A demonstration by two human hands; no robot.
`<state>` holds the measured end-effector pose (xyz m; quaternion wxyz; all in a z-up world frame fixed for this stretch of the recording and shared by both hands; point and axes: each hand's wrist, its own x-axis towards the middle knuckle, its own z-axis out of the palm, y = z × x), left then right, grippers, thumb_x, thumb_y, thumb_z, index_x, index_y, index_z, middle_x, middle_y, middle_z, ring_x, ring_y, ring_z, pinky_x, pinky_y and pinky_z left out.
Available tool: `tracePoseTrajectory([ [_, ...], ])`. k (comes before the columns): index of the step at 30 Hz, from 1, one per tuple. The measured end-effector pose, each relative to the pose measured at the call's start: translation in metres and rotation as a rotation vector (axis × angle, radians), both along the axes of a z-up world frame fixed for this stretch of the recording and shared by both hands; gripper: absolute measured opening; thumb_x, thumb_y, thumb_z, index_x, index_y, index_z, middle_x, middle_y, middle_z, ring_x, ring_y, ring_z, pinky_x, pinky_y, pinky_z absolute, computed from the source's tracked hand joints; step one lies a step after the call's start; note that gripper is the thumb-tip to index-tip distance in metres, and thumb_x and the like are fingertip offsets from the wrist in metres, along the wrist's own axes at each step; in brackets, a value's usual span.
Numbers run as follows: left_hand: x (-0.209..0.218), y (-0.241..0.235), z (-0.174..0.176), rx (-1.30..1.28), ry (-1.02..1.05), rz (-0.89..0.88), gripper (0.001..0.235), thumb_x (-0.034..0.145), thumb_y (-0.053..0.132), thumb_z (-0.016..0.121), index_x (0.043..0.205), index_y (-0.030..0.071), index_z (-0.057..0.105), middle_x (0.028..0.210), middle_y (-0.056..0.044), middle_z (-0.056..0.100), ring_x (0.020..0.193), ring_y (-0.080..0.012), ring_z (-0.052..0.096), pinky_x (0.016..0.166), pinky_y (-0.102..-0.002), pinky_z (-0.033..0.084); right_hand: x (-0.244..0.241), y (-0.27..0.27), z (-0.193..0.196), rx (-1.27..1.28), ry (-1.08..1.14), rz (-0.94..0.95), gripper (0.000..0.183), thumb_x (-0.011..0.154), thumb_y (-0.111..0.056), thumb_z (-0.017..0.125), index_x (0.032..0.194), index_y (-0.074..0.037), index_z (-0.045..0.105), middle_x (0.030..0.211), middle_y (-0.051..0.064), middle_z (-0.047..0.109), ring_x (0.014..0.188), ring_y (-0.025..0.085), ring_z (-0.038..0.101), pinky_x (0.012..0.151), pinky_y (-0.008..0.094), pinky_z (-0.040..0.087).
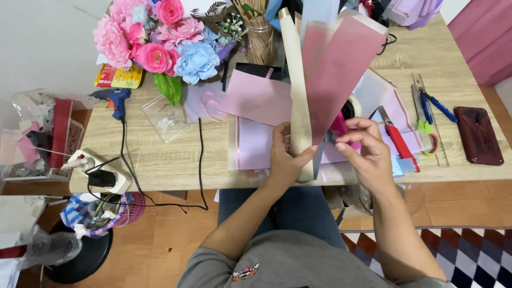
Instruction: The person wraps a small bouquet of artificial flowers with multiple sheets of colored paper, folding and taping each layer to form a conical package. They handle cream, pink, and blue paper, using a tape dispenser to secure the layers while adjusting the bouquet's position.
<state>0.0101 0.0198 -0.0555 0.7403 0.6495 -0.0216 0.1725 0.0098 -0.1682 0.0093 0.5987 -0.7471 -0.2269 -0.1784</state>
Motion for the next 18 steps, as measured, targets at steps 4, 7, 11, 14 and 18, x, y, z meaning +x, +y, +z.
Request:
tracePoseTrajectory([
  [4,0.000,0.001,0.008,0.010,0.003,-0.010,0.085,0.071,0.022,0.090,0.139,0.005,0.043,0.120,-0.017,0.060,0.102,-0.0333,0.069,0.080,-0.046,0.057,0.010,0.011,0.006,-0.179,-0.046,0.074,0.012,0.086,-0.012,0.083,0.097,-0.009,0.080,0.101,0.008,0.061,0.096,0.023,0.058,0.095,0.038,0.044],
  [7,-0.001,0.002,0.014,0.013,0.024,-0.004,0.083,0.071,0.021,0.086,0.139,0.005,0.043,0.119,-0.016,0.058,0.101,-0.0334,0.069,0.080,-0.047,0.057,0.012,0.020,0.023,-0.311,-0.115,0.076,0.013,0.087,-0.021,0.083,0.098,-0.016,0.082,0.097,0.004,0.063,0.090,0.023,0.058,0.091,0.037,0.045],
  [11,0.001,0.004,0.016,0.018,0.037,0.003,0.084,0.070,0.021,0.086,0.139,0.004,0.042,0.122,-0.020,0.059,0.103,-0.0368,0.068,0.082,-0.048,0.056,0.014,0.026,0.033,-0.362,-0.123,0.108,0.008,0.091,-0.016,0.080,0.097,-0.011,0.078,0.092,0.008,0.062,0.088,0.027,0.057,0.088,0.039,0.044],
  [14,0.000,0.005,0.017,0.033,0.046,0.016,0.085,0.070,0.022,0.086,0.140,0.003,0.042,0.124,-0.021,0.058,0.104,-0.0377,0.068,0.083,-0.049,0.056,0.017,0.028,0.031,-0.378,-0.122,0.098,0.008,0.091,-0.017,0.079,0.097,-0.011,0.078,0.090,0.007,0.062,0.087,0.026,0.057,0.088,0.039,0.044],
  [18,-0.001,0.004,0.019,0.046,0.053,0.043,0.084,0.070,0.021,0.087,0.139,0.004,0.042,0.124,-0.021,0.058,0.105,-0.0375,0.068,0.083,-0.049,0.056,0.019,0.031,0.026,-0.361,-0.110,0.081,0.008,0.092,-0.019,0.080,0.097,-0.014,0.079,0.089,0.005,0.061,0.086,0.024,0.057,0.087,0.038,0.044],
])
